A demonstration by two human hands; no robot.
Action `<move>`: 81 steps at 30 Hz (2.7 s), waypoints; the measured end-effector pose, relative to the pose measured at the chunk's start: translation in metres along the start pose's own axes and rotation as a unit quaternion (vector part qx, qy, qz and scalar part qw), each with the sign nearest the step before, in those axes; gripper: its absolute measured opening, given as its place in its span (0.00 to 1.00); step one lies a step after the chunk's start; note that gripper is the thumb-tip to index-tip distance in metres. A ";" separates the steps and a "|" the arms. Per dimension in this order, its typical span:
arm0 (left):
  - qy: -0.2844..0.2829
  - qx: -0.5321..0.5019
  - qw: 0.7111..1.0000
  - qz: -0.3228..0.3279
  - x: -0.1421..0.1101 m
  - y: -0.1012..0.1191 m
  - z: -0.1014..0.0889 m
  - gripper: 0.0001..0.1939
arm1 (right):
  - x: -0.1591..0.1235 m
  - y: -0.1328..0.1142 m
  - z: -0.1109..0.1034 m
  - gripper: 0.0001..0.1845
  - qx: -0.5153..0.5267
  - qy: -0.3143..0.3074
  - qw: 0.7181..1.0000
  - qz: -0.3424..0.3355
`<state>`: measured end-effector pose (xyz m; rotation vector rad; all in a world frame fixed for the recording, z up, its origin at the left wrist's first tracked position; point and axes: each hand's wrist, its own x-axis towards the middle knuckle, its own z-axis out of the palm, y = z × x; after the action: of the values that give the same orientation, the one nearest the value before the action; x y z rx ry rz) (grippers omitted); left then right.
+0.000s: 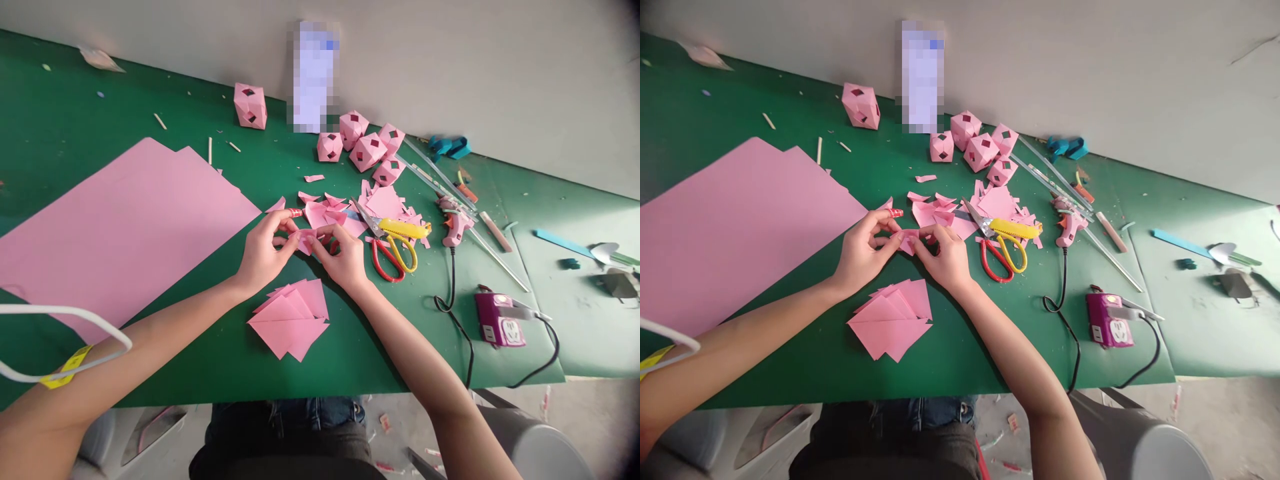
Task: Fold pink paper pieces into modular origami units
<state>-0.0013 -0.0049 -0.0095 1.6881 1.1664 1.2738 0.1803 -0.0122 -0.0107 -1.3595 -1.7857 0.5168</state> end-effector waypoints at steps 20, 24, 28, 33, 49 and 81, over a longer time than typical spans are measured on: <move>-0.002 0.090 0.991 0.095 -0.004 0.002 0.002 0.12 | 0.000 0.005 0.002 0.04 0.002 -0.032 0.999 -0.024; 0.014 0.069 0.994 0.083 -0.003 0.002 0.001 0.12 | 0.002 0.002 0.001 0.05 0.020 -0.016 1.000 -0.014; -0.022 0.062 0.996 0.064 -0.003 0.003 0.001 0.16 | 0.002 0.000 -0.001 0.06 0.016 -0.005 0.999 -0.037; -0.004 0.066 0.996 0.059 -0.003 0.003 0.001 0.16 | 0.001 -0.002 -0.001 0.05 0.010 -0.001 1.000 -0.026; -0.041 0.077 0.993 0.073 -0.005 0.002 0.003 0.17 | 0.000 -0.003 0.000 0.06 0.009 -0.021 1.000 -0.004; -0.043 -0.004 0.997 -0.059 0.003 0.007 -0.001 0.18 | -0.003 -0.001 0.001 0.09 0.019 0.001 0.997 -0.079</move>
<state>0.0000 -0.0047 -0.0023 1.6277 1.1904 1.1220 0.1788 -0.0149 -0.0116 -1.1809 -1.8541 0.4605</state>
